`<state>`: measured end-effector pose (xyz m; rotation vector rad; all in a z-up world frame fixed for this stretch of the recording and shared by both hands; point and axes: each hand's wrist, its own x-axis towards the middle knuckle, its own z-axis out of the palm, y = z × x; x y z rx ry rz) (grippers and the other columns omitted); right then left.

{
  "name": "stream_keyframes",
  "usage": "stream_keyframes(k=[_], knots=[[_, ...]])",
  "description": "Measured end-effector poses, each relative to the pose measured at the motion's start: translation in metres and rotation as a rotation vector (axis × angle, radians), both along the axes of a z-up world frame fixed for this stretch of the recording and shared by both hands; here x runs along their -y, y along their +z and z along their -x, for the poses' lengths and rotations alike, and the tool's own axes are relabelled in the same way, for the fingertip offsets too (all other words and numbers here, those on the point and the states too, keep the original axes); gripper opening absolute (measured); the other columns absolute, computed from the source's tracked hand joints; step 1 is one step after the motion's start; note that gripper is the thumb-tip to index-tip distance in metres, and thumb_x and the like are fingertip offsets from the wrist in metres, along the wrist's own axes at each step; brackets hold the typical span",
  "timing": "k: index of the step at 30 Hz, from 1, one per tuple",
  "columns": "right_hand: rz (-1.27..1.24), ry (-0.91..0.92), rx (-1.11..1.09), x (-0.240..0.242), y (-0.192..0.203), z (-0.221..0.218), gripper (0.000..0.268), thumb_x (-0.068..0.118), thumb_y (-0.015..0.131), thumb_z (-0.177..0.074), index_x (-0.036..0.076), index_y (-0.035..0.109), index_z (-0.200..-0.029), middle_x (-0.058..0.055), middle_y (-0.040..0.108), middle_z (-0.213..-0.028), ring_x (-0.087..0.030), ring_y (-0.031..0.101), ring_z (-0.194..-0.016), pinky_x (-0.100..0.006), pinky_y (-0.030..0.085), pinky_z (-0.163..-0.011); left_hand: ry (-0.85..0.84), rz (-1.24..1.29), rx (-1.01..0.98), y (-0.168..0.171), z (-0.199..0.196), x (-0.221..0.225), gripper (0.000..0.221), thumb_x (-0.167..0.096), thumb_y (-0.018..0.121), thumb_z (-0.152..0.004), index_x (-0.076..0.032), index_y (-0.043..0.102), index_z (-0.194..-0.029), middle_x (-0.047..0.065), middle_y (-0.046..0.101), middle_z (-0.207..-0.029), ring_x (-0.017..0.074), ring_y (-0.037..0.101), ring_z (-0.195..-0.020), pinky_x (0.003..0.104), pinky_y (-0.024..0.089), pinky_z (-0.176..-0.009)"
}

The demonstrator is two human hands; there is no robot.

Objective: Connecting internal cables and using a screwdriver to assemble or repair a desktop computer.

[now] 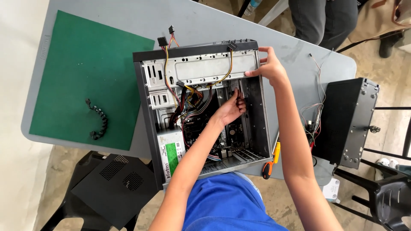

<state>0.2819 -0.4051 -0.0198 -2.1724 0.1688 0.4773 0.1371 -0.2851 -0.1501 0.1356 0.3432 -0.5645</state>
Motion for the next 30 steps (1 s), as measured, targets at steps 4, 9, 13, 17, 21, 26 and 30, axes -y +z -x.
stream_keyframes(k=[4, 9, 13, 17, 21, 26, 30], knots=[[-0.182, -0.065, 0.132, 0.008, -0.001, 0.044, 0.101, 0.01, 0.103, -0.067, 0.013, 0.043, -0.148, -0.022, 0.066, -0.115, -0.026, 0.065, -0.103, -0.044, 0.057, -0.087, 0.002, 0.029, -0.044, 0.01, 0.003, -0.004, 0.044, -0.056, 0.074, -0.09, -0.017, 0.056, -0.087, -0.006, 0.035, -0.08, 0.0084, 0.045, -0.068, 0.022, 0.038, -0.06], [-0.351, -0.261, 0.297, 0.016, 0.001, 0.09, 0.076, 0.01, 0.093, -0.083, 0.008, 0.046, -0.143, -0.016, 0.062, -0.116, -0.019, 0.063, -0.105, -0.034, 0.059, -0.088, -0.015, 0.017, -0.082, 0.009, 0.003, -0.003, 0.05, -0.059, 0.076, -0.087, -0.014, 0.054, -0.088, -0.004, 0.04, -0.078, 0.01, 0.049, -0.068, 0.024, 0.04, -0.06], [-0.153, -0.273, 0.582, 0.005, 0.033, 0.133, 0.047, 0.019, 0.087, -0.092, 0.014, 0.06, -0.13, -0.007, 0.065, -0.113, -0.017, 0.06, -0.103, -0.031, 0.052, -0.084, -0.059, 0.036, -0.154, -0.02, 0.019, 0.001, 0.086, -0.083, 0.063, -0.081, -0.002, 0.06, -0.109, 0.001, 0.046, -0.079, 0.0147, 0.052, -0.069, 0.029, 0.042, -0.062], [0.015, 0.035, 0.71, -0.009, 0.063, 0.182, 0.015, 0.011, 0.078, -0.096, 0.015, 0.072, -0.109, -0.003, 0.068, -0.104, -0.022, 0.064, -0.1, -0.033, 0.051, -0.086, -0.123, 0.001, -0.185, -0.011, 0.056, 0.004, 0.095, -0.081, 0.048, -0.093, 0.007, 0.058, -0.127, 0.011, 0.061, -0.089, 0.0254, 0.065, -0.085, 0.039, 0.056, -0.081], [0.202, 0.375, 0.713, -0.002, 0.028, 0.228, 0.011, 0.013, 0.075, -0.09, 0.018, 0.079, -0.098, 0.004, 0.076, -0.098, -0.02, 0.068, -0.105, -0.033, 0.051, -0.091, -0.127, 0.088, -0.191, 0.001, 0.088, 0.009, 0.087, -0.077, 0.047, -0.096, 0.005, 0.059, -0.122, 0.006, 0.06, -0.094, 0.0201, 0.063, -0.09, 0.043, 0.054, -0.1], [0.238, 0.296, 0.853, -0.01, 0.031, 0.244, 0.019, 0.002, 0.068, -0.095, 0.015, 0.079, -0.103, 0.002, 0.077, -0.1, -0.022, 0.07, -0.106, -0.032, 0.053, -0.091, -0.158, 0.144, -0.151, 0.029, 0.088, -0.004, 0.096, -0.081, 0.043, -0.095, 0.005, 0.057, -0.134, 0.007, 0.064, -0.105, 0.0221, 0.065, -0.099, 0.047, 0.05, -0.103], [0.255, 0.24, 0.959, -0.007, 0.024, 0.23, 0.021, 0.002, 0.064, -0.099, 0.017, 0.079, -0.099, 0.005, 0.075, -0.096, -0.018, 0.071, -0.099, -0.031, 0.051, -0.088, -0.181, 0.143, -0.056, 0.045, 0.072, -0.007, 0.099, -0.081, 0.041, -0.097, 0.005, 0.049, -0.144, 0.011, 0.068, -0.117, 0.0285, 0.069, -0.107, 0.05, 0.05, -0.104]])
